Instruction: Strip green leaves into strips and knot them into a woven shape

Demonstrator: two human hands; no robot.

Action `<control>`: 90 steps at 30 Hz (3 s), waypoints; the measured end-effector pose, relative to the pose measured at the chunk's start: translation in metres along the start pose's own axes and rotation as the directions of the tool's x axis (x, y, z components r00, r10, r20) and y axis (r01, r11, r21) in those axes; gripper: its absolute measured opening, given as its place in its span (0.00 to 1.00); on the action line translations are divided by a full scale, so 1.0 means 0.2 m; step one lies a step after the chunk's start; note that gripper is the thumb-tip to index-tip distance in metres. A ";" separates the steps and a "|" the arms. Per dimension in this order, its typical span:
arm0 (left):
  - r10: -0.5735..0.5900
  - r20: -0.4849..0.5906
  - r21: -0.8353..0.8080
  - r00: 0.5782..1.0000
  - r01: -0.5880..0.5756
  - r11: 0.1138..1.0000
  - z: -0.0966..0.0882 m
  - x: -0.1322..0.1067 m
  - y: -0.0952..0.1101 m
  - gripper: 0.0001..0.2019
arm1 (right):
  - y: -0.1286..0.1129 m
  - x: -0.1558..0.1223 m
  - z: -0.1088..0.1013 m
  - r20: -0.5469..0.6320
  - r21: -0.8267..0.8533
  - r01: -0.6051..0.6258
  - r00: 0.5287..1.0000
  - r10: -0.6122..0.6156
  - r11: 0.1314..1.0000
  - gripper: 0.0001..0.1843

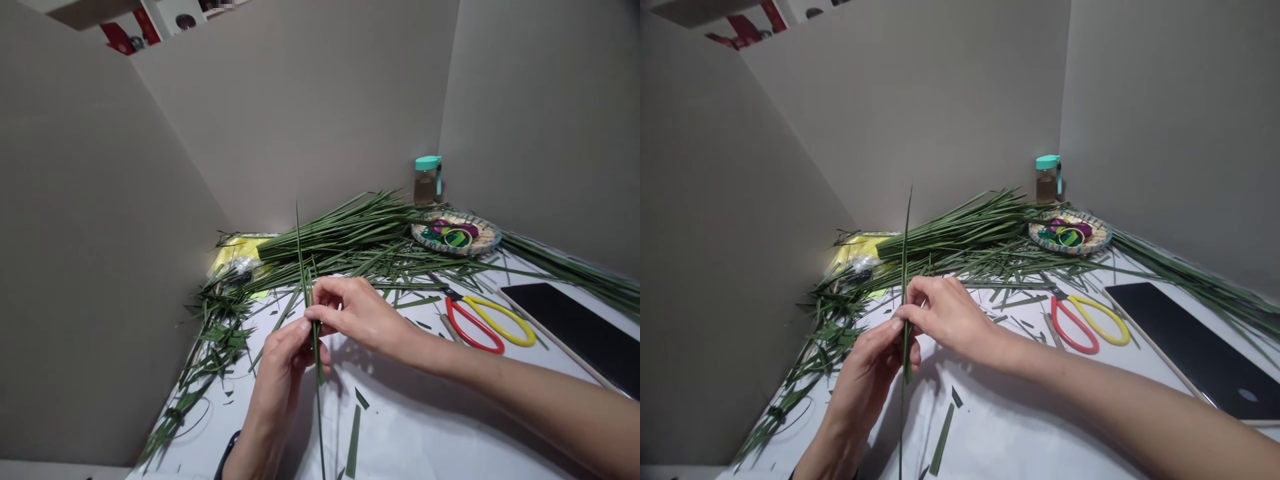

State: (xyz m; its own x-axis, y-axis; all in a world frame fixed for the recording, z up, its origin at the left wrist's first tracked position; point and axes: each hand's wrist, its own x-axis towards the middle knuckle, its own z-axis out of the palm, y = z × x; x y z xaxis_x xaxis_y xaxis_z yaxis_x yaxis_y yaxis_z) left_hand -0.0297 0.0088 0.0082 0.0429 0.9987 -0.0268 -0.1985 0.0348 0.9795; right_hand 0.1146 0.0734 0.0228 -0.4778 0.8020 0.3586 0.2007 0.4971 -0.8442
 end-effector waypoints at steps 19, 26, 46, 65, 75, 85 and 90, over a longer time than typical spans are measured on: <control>-0.017 0.046 0.071 0.999 0.014 0.997 -0.03 0.00 0.02 0.12 | -0.02 0.00 -0.06 0.078 -0.021 -0.020 0.997 0.022 1.000 0.08; -0.018 0.037 0.108 0.999 0.013 0.994 -0.03 0.01 0.02 0.10 | 0.00 -0.01 -0.03 0.080 -0.013 0.025 0.996 -0.024 1.000 0.11; -0.033 0.069 0.086 0.997 0.027 0.996 -0.02 0.01 0.02 0.15 | 0.02 -0.01 0.00 0.053 0.063 -0.003 0.999 0.000 0.998 0.08; -0.012 0.016 0.016 1.000 0.012 1.000 -0.05 0.02 -0.01 0.23 | 0.05 -0.01 0.04 -0.061 -0.001 0.037 0.997 -0.037 0.999 0.08; 0.054 -0.069 -0.057 0.996 -0.058 0.997 -0.04 -0.01 -0.03 0.31 | 0.04 -0.01 0.04 -0.142 0.081 0.121 0.984 -0.108 0.989 0.07; 0.112 -0.061 -0.072 0.992 -0.116 0.991 0.01 -0.03 -0.01 0.27 | 0.03 -0.01 0.04 -0.152 0.150 0.153 0.980 -0.130 0.977 0.07; 0.182 -0.044 -0.065 0.982 -0.185 0.981 0.01 -0.03 -0.01 0.23 | 0.01 0.00 0.02 -0.139 0.203 0.179 0.979 -0.152 0.963 0.06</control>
State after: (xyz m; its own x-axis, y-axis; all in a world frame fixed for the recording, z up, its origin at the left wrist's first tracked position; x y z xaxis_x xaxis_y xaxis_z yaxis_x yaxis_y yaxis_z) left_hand -0.0274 0.0025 0.0075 -0.0373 0.9889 0.1437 -0.2663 -0.1484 0.9524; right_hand 0.1121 0.0734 0.0189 -0.3793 0.7550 0.5349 -0.0654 0.5548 -0.8294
